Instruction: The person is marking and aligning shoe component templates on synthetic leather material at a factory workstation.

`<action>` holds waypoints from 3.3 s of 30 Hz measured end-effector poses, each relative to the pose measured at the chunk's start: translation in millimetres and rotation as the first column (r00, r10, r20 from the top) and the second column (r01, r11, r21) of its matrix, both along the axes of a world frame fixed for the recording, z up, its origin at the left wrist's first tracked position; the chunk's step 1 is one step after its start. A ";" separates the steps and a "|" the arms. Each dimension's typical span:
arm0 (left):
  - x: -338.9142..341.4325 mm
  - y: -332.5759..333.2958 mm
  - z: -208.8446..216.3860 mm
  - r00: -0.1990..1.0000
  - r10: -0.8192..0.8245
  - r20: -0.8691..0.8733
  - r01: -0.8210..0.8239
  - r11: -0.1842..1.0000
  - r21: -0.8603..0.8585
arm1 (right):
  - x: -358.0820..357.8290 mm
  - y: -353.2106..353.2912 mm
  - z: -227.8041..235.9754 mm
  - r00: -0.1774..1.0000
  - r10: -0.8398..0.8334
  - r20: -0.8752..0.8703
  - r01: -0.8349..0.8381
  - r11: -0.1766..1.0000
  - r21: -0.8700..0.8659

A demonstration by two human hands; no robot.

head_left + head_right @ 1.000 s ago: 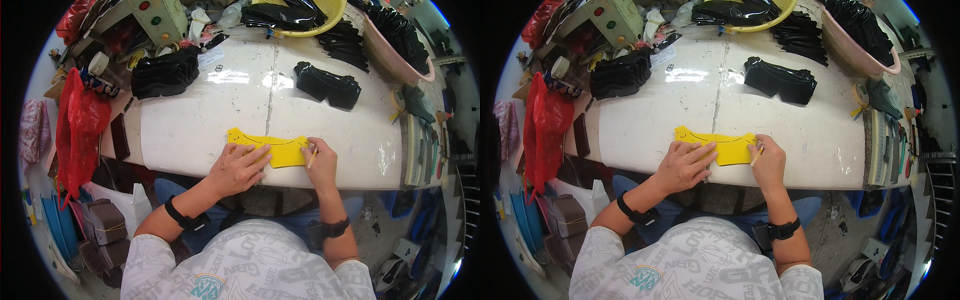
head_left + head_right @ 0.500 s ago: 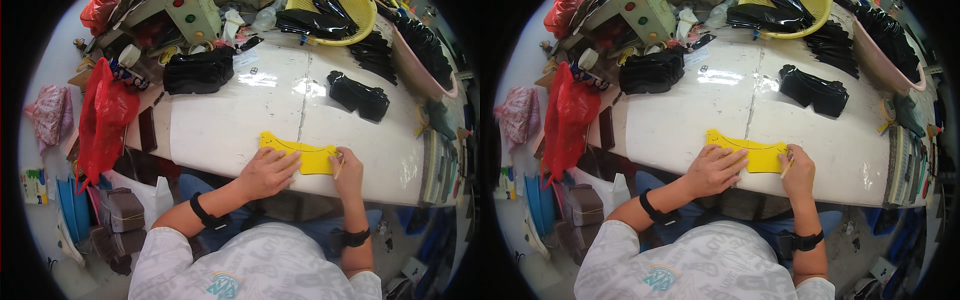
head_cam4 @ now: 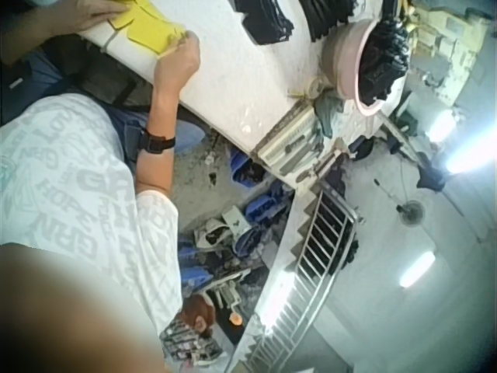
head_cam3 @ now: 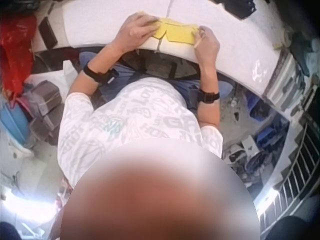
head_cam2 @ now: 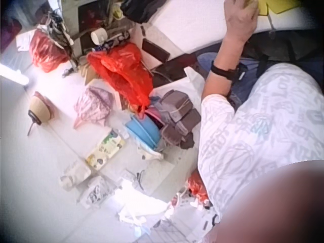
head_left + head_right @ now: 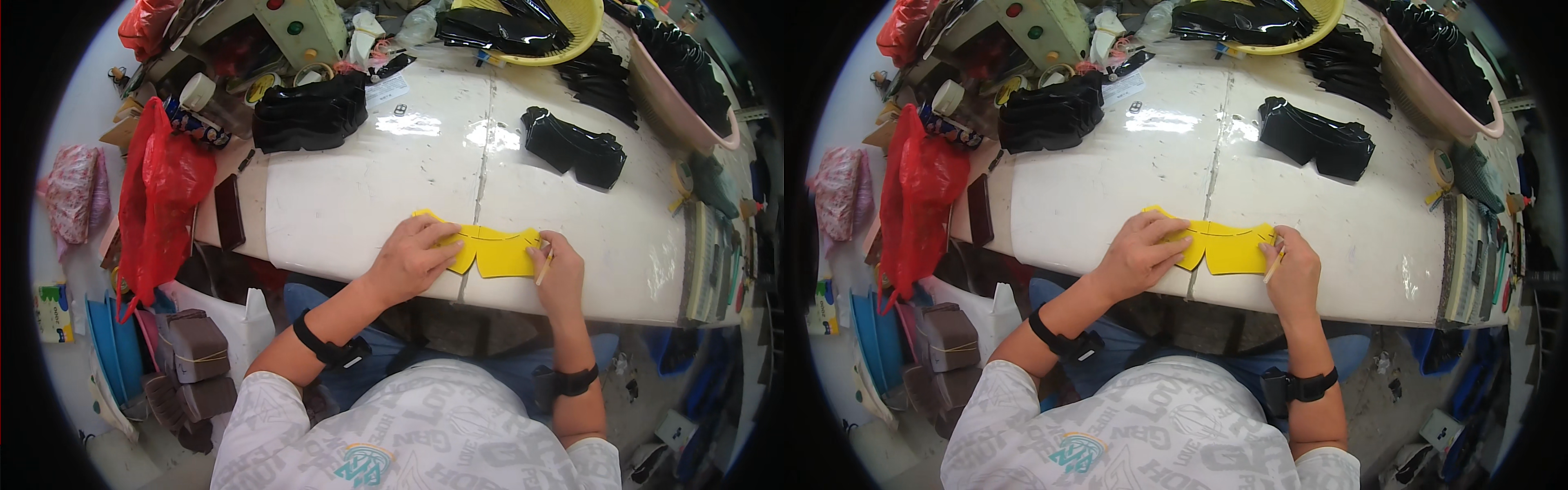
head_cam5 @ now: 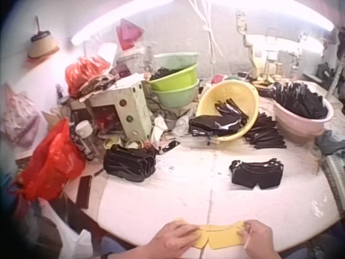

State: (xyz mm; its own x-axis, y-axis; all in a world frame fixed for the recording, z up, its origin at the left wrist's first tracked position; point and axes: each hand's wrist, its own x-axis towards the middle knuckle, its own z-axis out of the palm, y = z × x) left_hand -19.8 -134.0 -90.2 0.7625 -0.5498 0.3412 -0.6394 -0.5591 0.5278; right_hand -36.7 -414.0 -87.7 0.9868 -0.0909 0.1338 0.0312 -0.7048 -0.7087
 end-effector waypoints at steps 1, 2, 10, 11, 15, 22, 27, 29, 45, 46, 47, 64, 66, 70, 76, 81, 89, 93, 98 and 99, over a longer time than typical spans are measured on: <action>1.0 -1.2 5.7 0.999 0.010 0.036 -0.012 0.998 0.055 | 0.1 -0.7 -0.9 1.000 -0.002 -0.002 0.002 1.000 -0.001; 1.6 -3.0 9.1 0.997 0.018 0.072 -0.026 0.994 0.110 | -0.1 -1.4 -1.4 1.000 -0.004 -0.004 0.004 1.000 -0.001; 0.1 -3.6 7.4 0.999 0.013 0.048 -0.020 0.988 0.150 | -2.3 0.9 -4.3 1.000 -0.031 -0.002 0.031 0.999 0.025; -0.3 -4.0 7.5 0.998 0.014 0.054 -0.023 0.988 0.154 | -2.6 0.7 -5.2 0.999 -0.039 0.001 0.038 0.999 0.031; -0.9 -3.6 6.0 0.998 0.015 0.060 -0.024 0.987 0.156 | -3.5 1.2 -6.2 0.999 -0.054 0.004 0.054 0.998 0.044; -1.8 -3.7 14.2 1.000 -0.007 0.017 0.004 0.986 0.165 | -5.2 6.0 -3.2 0.995 -0.099 0.012 0.098 0.994 0.038; -2.0 -2.7 11.5 1.000 -0.010 0.024 0.005 0.985 0.174 | -4.5 6.8 -4.1 0.995 -0.104 0.010 0.103 0.994 0.040; -2.5 -3.4 11.5 0.999 -0.008 0.035 0.002 0.985 0.172 | -4.7 6.6 -4.7 0.994 -0.112 0.017 0.111 0.993 0.045; -48.2 -15.3 5.3 0.987 0.082 0.136 -0.109 0.973 0.203 | -3.4 4.7 3.8 0.999 -0.035 0.002 0.035 0.998 -0.044; -49.3 -13.1 4.7 0.985 0.082 0.153 -0.110 0.976 0.186 | -3.2 8.6 11.4 0.997 -0.021 0.071 0.041 0.959 -0.280; -50.3 -10.8 4.1 0.982 0.084 0.169 -0.113 0.979 0.170 | -1.6 13.7 18.4 0.990 0.011 0.138 0.060 0.865 -0.498; -40.4 21.5 -9.1 0.988 0.031 0.154 -0.035 0.999 0.019 | 26.1 111.1 -15.6 0.923 0.352 0.155 -0.385 0.855 0.349; -41.5 28.0 -9.1 0.985 0.037 0.167 -0.041 0.999 0.025 | 24.2 113.3 -13.8 0.938 0.344 0.035 -0.320 0.827 0.463; -43.6 30.0 -11.1 0.969 0.115 0.218 -0.131 0.990 0.059 | 30.0 115.3 -16.8 0.944 0.325 0.052 -0.318 0.860 0.398; -44.0 29.5 -9.0 0.960 0.146 0.239 -0.173 0.980 0.095 | 31.2 118.4 -14.5 0.919 0.322 0.227 -0.367 0.909 0.196; -43.1 30.1 -8.0 0.954 0.154 0.257 -0.182 0.979 0.089 | 28.6 121.0 -13.7 0.921 0.368 0.128 -0.389 0.877 0.282; -42.3 29.5 -9.5 0.959 0.139 0.246 -0.157 0.986 0.056 | 31.7 123.5 -10.4 0.887 0.406 0.221 -0.443 0.883 0.154; -41.9 28.8 -9.7 0.956 0.138 0.258 -0.158 0.986 0.060 | 32.5 123.4 -11.0 0.881 0.418 0.221 -0.456 0.875 0.162; -41.8 28.0 -11.3 0.955 0.141 0.261 -0.163 0.985 0.065 | 33.4 122.9 -12.6 0.881 0.426 0.206 -0.460 0.872 0.166; -41.7 28.0 -11.2 0.955 0.140 0.261 -0.162 0.985 0.065 | 33.5 122.7 -12.8 0.879 0.429 0.206 -0.464 0.869 0.171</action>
State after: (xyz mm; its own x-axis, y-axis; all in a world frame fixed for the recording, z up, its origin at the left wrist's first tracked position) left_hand -61.5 -105.9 -101.4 0.7329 -0.4697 0.4921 -0.6506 -0.6953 0.3054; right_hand -3.2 -291.3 -100.5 0.8958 0.3114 0.3171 0.4296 -0.4245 -0.7970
